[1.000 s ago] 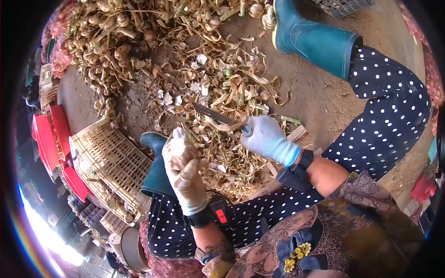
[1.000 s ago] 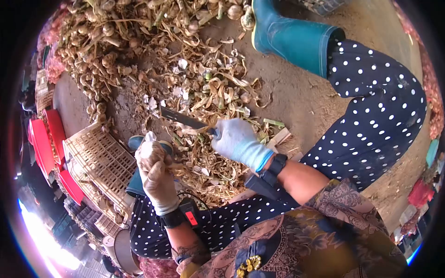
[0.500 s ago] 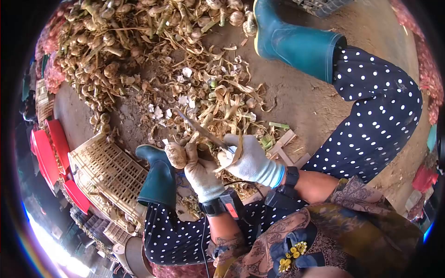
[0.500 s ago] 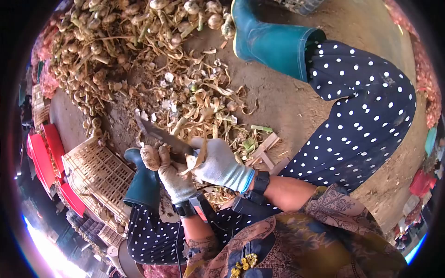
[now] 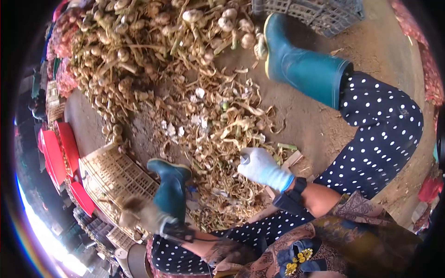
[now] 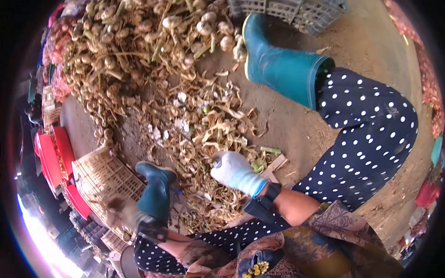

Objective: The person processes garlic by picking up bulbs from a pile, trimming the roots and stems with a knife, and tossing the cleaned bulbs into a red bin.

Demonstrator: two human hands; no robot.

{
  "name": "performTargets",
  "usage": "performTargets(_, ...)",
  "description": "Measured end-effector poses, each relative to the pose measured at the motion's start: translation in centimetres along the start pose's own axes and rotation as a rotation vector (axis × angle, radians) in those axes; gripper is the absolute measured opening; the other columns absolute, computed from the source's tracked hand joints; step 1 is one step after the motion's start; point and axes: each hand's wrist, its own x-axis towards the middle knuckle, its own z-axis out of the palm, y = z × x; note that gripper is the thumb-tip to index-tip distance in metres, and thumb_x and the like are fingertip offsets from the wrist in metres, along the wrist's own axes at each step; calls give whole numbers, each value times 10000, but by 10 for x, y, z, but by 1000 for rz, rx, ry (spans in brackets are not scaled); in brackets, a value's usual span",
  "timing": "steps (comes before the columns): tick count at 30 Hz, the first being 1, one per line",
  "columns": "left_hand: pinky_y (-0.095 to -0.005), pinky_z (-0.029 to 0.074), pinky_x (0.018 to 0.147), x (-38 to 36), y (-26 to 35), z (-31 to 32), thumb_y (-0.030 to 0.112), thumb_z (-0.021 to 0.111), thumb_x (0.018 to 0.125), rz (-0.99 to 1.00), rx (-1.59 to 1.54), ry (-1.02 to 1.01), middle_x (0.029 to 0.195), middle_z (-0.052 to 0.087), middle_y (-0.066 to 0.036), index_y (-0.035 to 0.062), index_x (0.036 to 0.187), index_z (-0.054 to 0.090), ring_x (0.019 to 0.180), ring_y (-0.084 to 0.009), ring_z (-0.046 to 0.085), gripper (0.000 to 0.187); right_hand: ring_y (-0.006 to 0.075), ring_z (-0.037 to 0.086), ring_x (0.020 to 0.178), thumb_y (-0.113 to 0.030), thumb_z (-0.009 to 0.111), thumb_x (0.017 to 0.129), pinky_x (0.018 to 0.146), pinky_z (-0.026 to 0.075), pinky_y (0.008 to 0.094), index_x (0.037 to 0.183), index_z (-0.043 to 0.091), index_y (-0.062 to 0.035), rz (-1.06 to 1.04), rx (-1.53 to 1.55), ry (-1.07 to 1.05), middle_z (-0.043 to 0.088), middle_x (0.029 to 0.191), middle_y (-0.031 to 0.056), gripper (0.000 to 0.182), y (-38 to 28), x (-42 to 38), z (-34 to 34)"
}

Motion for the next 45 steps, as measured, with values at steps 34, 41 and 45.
performTargets(34,-454,427,996,51,-86,-203,332,817,684,-341,3026,-599,1326,462,-231,58,1373,393,1203,-378,491,854,121,495,549,-125,633,785,534,416,318,807,554,-1,363,582,61,533,599,35,149,-11,22,-41)
performTargets(41,-334,472,863,72,-89,-250,215,769,728,-375,2644,-419,1071,611,-149,-40,1193,559,951,-234,606,572,127,469,537,-136,616,790,542,424,320,826,579,3,317,500,59,506,584,40,149,0,23,-29)
performTargets(45,-296,466,878,59,-79,-200,107,672,792,-704,2040,-222,1077,657,-76,7,1213,563,976,-191,618,446,124,533,521,-126,658,782,505,426,316,767,540,-30,252,344,14,528,584,18,153,5,24,-28)
